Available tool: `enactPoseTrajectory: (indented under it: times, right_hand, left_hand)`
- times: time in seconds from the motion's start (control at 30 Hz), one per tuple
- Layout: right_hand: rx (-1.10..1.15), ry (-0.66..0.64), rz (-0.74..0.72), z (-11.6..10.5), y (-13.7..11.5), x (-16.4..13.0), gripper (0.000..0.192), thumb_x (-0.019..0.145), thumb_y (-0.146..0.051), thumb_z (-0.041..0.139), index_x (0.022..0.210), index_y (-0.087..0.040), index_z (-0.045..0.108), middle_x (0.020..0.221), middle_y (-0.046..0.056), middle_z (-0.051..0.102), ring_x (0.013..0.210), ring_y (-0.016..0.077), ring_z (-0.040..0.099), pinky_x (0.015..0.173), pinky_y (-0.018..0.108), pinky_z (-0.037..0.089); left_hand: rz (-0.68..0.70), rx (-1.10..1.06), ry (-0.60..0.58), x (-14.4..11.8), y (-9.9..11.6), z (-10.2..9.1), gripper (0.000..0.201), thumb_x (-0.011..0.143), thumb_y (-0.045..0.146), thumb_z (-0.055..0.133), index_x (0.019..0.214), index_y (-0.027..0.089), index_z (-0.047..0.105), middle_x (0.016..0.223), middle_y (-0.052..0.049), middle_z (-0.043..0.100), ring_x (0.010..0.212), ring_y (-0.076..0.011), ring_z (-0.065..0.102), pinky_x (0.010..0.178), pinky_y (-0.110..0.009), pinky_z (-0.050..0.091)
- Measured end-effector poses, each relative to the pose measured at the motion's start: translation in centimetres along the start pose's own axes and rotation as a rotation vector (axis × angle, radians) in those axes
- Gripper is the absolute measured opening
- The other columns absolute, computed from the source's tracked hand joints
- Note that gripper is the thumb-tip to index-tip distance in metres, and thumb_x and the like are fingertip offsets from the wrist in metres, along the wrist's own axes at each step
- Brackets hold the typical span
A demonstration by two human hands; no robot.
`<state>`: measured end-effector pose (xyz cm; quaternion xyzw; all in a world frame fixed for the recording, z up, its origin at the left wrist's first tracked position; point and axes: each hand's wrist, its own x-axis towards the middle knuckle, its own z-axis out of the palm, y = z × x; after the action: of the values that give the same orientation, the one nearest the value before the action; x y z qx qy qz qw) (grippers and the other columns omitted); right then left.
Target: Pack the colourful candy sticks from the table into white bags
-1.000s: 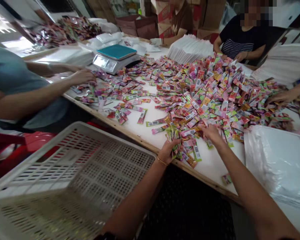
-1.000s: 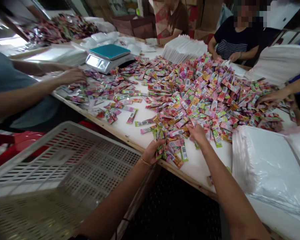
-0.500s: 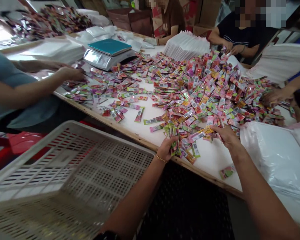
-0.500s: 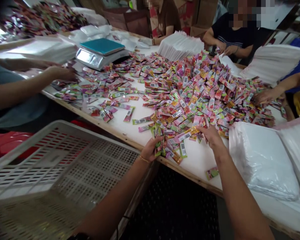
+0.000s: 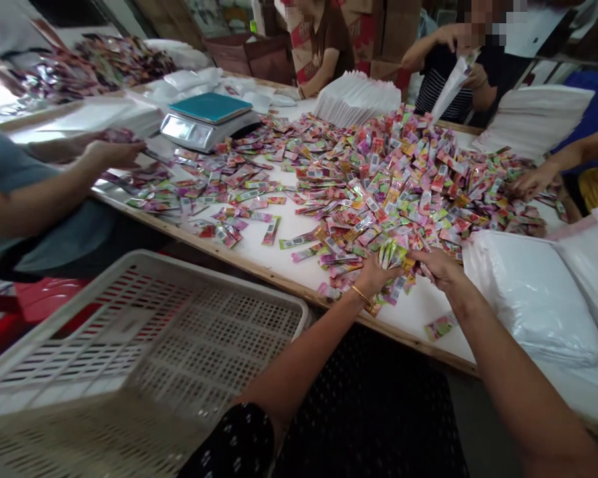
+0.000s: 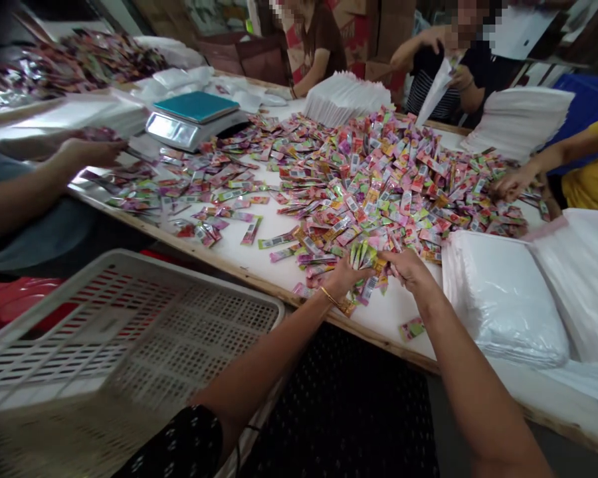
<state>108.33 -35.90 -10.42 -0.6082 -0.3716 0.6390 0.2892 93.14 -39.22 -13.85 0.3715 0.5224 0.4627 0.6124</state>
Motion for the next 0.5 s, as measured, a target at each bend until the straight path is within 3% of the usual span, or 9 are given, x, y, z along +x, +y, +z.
enactPoseTrajectory:
  times: [0.17,0.33,0.5]
  right_hand:
    - [0.302,-0.218,0.105,-2.0,2.7,0.3,0.031,0.077,-0.046,0.068,0.074,-0.016,0.061,0.059,0.003,0.063,0.042,0.0075,0.048,0.033,0.016,0.030]
    - [0.578,-0.276,-0.082,-3.5,4.2,-0.5,0.039,0.075,-0.061,0.064,0.080,-0.022,0.058,0.073,-0.001,0.067,0.044,0.0078,0.047,0.038,0.020,0.037]
    - [0.661,-0.266,-0.154,-4.2,4.3,-1.6,0.030,0.077,-0.049,0.066,0.086,-0.022,0.060,0.080,0.001,0.068,0.045,0.0090,0.049,0.038,0.021,0.037]
  left_hand:
    - [-0.089,-0.159,0.059,-0.7,-1.0,-0.3,0.044,0.041,0.024,0.086,0.076,0.013,0.064,0.072,-0.001,0.067,0.065,-0.0143,0.058,0.069,-0.029,0.049]
    - [-0.124,-0.192,0.090,-0.9,0.9,-1.6,0.043,0.044,0.020,0.084,0.081,0.013,0.064,0.074,0.000,0.067,0.062,-0.0118,0.058,0.062,-0.025,0.048]
    - [-0.111,-0.193,0.147,0.2,3.7,-3.3,0.036,0.048,0.015,0.080,0.080,0.013,0.063,0.060,0.003,0.060,0.045,-0.0082,0.051,0.045,-0.021,0.041]
